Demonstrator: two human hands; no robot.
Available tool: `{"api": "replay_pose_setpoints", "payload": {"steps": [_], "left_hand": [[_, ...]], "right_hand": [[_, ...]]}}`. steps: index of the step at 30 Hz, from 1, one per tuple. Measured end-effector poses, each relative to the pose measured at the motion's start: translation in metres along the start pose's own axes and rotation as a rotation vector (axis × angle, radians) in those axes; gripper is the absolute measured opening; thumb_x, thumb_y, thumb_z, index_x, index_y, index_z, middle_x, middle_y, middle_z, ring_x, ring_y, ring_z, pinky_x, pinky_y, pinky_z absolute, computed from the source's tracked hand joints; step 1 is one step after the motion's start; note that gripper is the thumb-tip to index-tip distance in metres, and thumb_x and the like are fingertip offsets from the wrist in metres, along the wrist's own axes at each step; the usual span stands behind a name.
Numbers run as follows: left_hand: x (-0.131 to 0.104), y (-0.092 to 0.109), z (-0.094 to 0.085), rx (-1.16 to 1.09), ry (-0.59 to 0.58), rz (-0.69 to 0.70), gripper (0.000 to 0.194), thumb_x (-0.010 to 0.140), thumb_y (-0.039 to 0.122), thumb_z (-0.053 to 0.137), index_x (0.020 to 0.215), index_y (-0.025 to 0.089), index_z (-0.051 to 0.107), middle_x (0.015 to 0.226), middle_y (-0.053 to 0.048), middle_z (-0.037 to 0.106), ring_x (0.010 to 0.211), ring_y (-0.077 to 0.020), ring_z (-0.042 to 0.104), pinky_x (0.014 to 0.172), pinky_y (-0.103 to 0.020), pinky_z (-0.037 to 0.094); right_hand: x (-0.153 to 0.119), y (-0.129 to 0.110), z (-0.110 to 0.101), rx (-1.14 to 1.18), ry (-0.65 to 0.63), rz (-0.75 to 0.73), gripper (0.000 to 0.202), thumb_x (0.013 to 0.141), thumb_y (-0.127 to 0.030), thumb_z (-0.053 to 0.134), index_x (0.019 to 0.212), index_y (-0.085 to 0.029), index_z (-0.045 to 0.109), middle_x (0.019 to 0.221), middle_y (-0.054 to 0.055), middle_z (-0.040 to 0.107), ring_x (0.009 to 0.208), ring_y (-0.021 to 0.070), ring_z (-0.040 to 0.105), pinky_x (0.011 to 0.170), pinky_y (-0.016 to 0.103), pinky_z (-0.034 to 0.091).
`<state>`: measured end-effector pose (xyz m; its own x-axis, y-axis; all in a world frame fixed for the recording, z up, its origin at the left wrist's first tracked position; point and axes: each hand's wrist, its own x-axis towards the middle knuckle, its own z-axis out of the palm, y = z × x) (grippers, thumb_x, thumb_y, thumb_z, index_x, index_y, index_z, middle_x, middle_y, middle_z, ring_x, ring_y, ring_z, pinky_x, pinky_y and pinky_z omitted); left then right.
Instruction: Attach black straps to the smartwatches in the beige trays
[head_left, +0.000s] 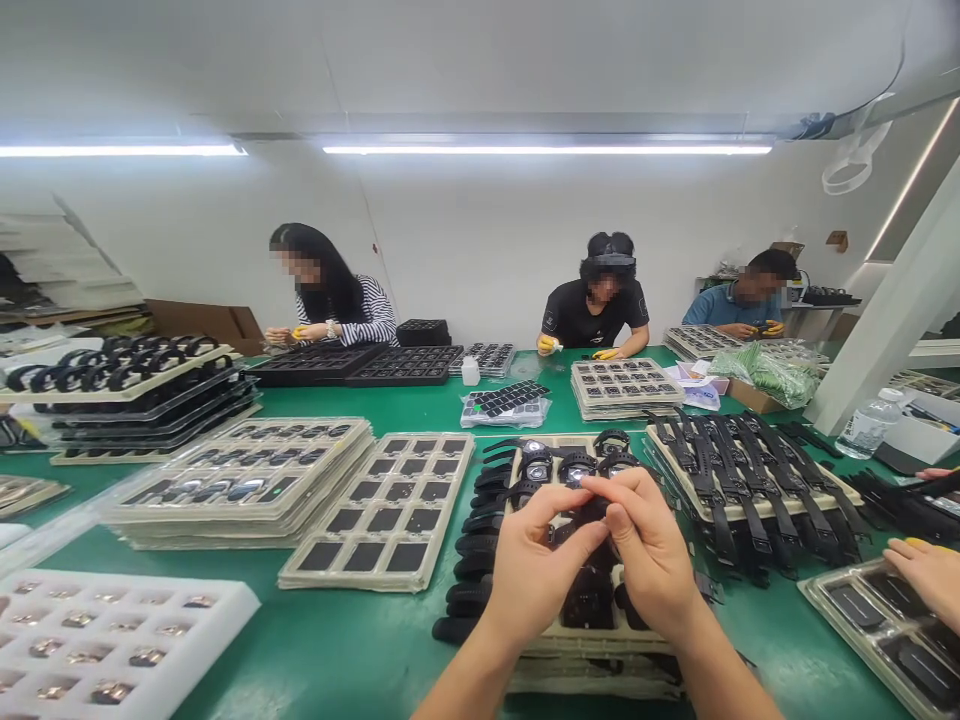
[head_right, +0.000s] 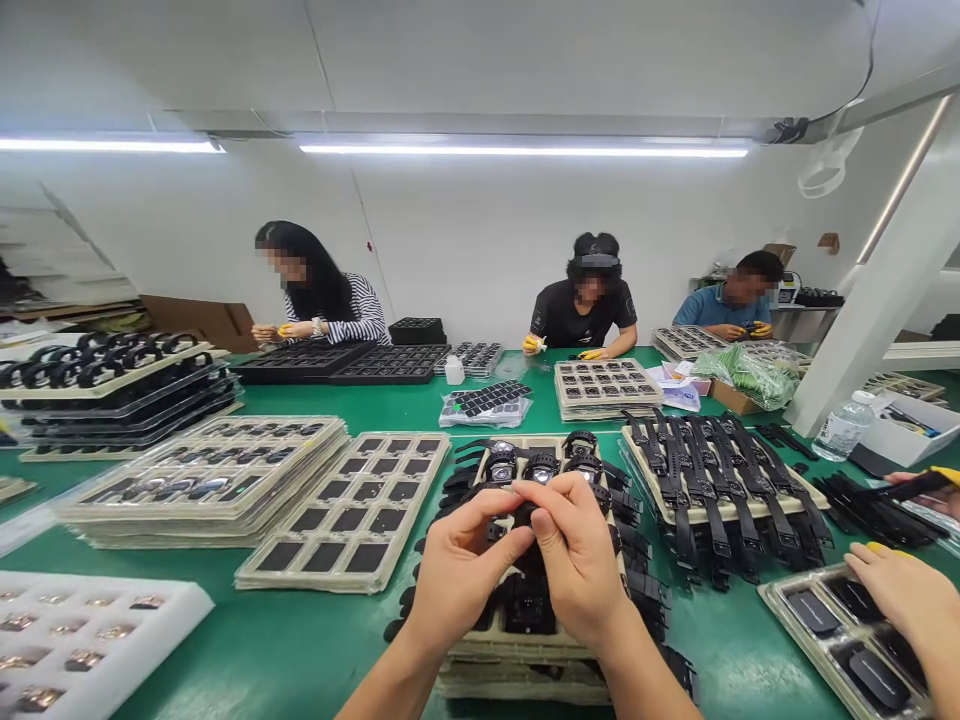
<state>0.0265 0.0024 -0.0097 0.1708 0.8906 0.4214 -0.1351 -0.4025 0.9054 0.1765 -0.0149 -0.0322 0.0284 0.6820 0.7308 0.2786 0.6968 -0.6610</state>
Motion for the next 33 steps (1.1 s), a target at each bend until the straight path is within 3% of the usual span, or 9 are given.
{"api": "replay_pose_setpoints", "payload": {"steps": [6,14,19,22,24,28,30,33], "left_hand": [[0.001,0.0,0.001,-0.013,0.006,-0.024,0.019,0.078,0.024,0.079,0.096,0.019,0.08,0.098,-0.007,0.079,0.092,-0.0202,0.073,0.083,-0.026,0.058],[0.001,-0.001,0.0,-0.023,0.087,-0.048,0.029,0.07,0.023,0.085,0.091,0.019,0.065,0.088,-0.003,0.074,0.092,-0.0198,0.073,0.081,-0.024,0.058],[0.002,0.0,-0.007,0.064,-0.133,0.062,0.015,0.082,0.02,0.077,0.094,0.018,0.07,0.098,-0.005,0.077,0.095,-0.0206,0.074,0.086,-0.028,0.059],[0.006,-0.003,-0.016,0.2,-0.233,0.257,0.021,0.089,0.017,0.071,0.109,0.02,0.073,0.106,-0.007,0.078,0.098,-0.0207,0.073,0.087,-0.03,0.06],[0.009,-0.006,-0.02,0.327,-0.222,0.483,0.021,0.092,0.014,0.067,0.111,0.021,0.074,0.099,-0.006,0.078,0.089,-0.0182,0.072,0.08,-0.028,0.06],[0.01,-0.011,-0.02,0.709,0.046,0.999,0.026,0.095,0.006,0.057,0.113,0.018,0.072,0.084,-0.006,0.073,0.084,-0.0187,0.064,0.077,-0.031,0.059],[0.008,-0.012,-0.018,0.87,0.134,1.121,0.025,0.095,0.005,0.055,0.112,0.013,0.071,0.086,-0.009,0.07,0.089,-0.0207,0.061,0.079,-0.033,0.058],[0.005,-0.013,-0.016,0.965,0.15,1.19,0.018,0.093,0.006,0.059,0.108,0.008,0.07,0.089,-0.011,0.068,0.091,-0.0217,0.061,0.082,-0.033,0.059]], "right_hand": [[0.003,-0.001,-0.005,0.012,0.003,0.024,0.031,0.107,-0.03,0.05,0.126,-0.036,0.073,0.096,0.004,0.05,0.089,0.0195,0.056,0.075,0.032,0.05],[0.009,0.002,-0.011,0.183,-0.114,0.116,0.029,0.106,-0.039,0.052,0.113,-0.029,0.078,0.111,0.008,0.068,0.106,0.0249,0.066,0.095,0.041,0.054],[0.01,-0.001,-0.01,0.238,-0.09,0.1,0.025,0.095,-0.049,0.07,0.108,-0.029,0.079,0.112,0.007,0.077,0.109,0.0271,0.07,0.098,0.041,0.057],[0.008,-0.003,-0.008,0.231,-0.042,0.18,0.026,0.094,-0.05,0.071,0.101,-0.027,0.08,0.102,0.007,0.079,0.098,0.0265,0.074,0.09,0.039,0.061],[0.007,-0.005,-0.008,0.203,-0.039,0.221,0.025,0.095,-0.048,0.069,0.1,-0.025,0.08,0.097,0.007,0.079,0.094,0.0258,0.075,0.088,0.038,0.061],[0.006,-0.01,-0.006,0.119,-0.016,0.277,0.017,0.09,-0.041,0.074,0.094,-0.025,0.079,0.09,0.004,0.078,0.084,0.0232,0.074,0.08,0.034,0.061],[0.006,-0.012,-0.005,0.087,-0.006,0.308,0.016,0.085,-0.039,0.078,0.09,-0.024,0.078,0.091,0.004,0.078,0.083,0.0231,0.073,0.077,0.032,0.06],[0.007,-0.015,-0.004,0.114,0.007,0.358,0.017,0.084,-0.039,0.078,0.086,-0.023,0.077,0.089,0.004,0.078,0.081,0.0223,0.072,0.076,0.032,0.06]]}}
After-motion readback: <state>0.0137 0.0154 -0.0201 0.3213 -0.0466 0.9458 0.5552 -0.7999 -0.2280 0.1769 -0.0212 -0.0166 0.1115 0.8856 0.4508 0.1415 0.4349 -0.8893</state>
